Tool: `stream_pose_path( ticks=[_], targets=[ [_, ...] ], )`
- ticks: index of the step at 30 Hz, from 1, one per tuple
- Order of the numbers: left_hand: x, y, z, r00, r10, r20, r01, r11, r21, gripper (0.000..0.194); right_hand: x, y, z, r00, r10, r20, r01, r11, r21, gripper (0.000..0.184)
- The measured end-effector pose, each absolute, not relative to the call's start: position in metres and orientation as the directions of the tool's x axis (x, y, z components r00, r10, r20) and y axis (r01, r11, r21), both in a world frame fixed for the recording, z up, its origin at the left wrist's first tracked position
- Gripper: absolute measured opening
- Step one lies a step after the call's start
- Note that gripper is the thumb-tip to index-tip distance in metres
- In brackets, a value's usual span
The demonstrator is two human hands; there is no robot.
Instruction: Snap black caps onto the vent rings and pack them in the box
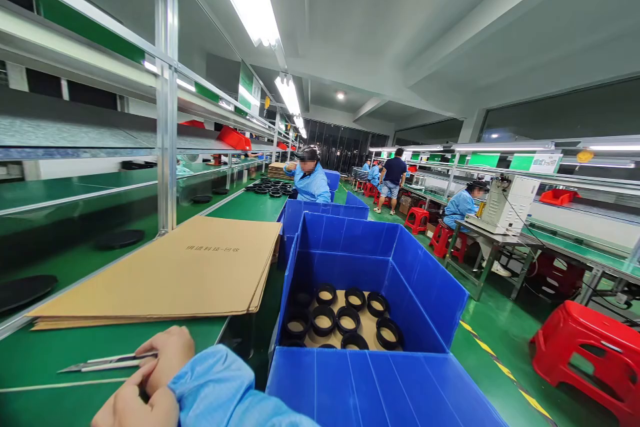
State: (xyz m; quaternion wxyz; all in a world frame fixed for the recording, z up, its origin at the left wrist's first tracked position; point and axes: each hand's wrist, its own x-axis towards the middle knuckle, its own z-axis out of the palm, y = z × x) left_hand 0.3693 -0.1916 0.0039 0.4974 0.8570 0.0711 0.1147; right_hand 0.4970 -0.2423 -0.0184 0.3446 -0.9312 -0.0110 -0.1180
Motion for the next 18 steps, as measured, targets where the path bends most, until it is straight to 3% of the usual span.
stream_pose_path(
  ticks=[9,18],
  targets=[
    [0.3714,-0.1942,0.0011,0.950,0.261,0.171,-0.024,-0.485,0.874,0.048,0.4942,-0.2427,-0.0148,0.982,-0.042,0.184,0.086,-0.769,-0.633,0.020],
    [0.3735,-0.1916,-0.0050,0.946,0.258,0.197,-0.055,-0.471,0.880,0.044,0.5009,-0.2467,-0.0138,0.966,-0.003,0.257,0.153,-0.795,-0.586,0.019]
  ],
)
